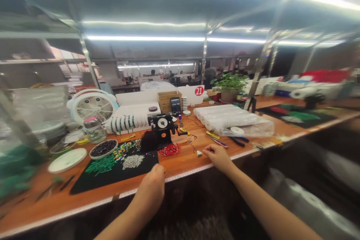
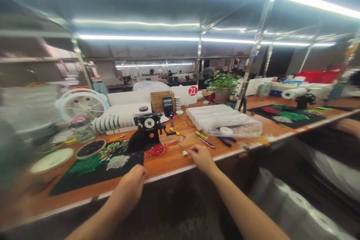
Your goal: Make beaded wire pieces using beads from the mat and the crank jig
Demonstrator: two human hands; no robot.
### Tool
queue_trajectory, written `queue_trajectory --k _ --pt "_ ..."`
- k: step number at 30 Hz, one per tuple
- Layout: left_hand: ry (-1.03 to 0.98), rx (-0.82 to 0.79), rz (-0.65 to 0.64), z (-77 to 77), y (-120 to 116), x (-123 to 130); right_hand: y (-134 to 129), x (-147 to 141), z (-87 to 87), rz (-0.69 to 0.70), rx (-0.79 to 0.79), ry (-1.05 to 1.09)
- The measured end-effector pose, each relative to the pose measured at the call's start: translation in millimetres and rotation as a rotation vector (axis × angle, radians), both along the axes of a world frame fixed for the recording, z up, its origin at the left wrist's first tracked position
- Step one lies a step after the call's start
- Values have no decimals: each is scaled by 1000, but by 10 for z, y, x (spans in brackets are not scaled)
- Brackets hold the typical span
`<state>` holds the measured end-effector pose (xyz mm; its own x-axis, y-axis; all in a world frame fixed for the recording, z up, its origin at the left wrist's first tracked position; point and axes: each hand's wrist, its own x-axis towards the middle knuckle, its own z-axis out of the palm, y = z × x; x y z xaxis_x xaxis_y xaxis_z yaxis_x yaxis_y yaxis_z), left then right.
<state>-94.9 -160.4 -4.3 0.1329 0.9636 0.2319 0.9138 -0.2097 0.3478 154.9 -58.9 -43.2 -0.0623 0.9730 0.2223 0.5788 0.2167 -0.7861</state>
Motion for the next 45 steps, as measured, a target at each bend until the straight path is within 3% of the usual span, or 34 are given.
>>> queue_trajectory --k 4,8,11,14,16,18,20,22,24,27,29,33,35,40,45 --pt "128 -31 -78 -35 -13 215 276 49 -44 -41 28 -166" --pt "119 -48 -39 -38 -44 169 379 -29 -16 59 68 -271" --pt "-78 -74 19 0 -77 80 331 -100 130 89 127 -310" --pt "-455 -214 80 75 -152 57 92 -279 329 88 228 -281" --pt "-672 -261 84 130 -222 72 -170 -486 412 224 277 -102" --pt "-775 -171 47 171 -286 80 -460 -734 409 504 143 221" --pt "-820 -80 28 187 -320 56 -708 -976 317 797 -210 541" --pt "-902 -99 68 178 -313 -3 -859 -1176 172 910 -518 807" --pt "-1022 -184 153 160 -273 -72 -903 -1313 31 857 -668 1017" --pt "-1152 -282 249 165 -206 -127 -850 -1393 -80 752 -726 1160" --pt "-1182 -317 242 202 -189 -113 -806 -1381 -77 724 -700 1141" --pt "-1227 -313 184 284 -212 -45 -783 -1309 9 665 -500 935" --pt "-1258 -305 173 289 -209 -30 -791 -1296 47 687 -489 971" --pt "-1365 -372 190 218 -121 -32 -828 -1340 90 794 -659 1296" --pt "-1383 -413 169 147 -113 0 -892 -1367 53 785 -693 1348"
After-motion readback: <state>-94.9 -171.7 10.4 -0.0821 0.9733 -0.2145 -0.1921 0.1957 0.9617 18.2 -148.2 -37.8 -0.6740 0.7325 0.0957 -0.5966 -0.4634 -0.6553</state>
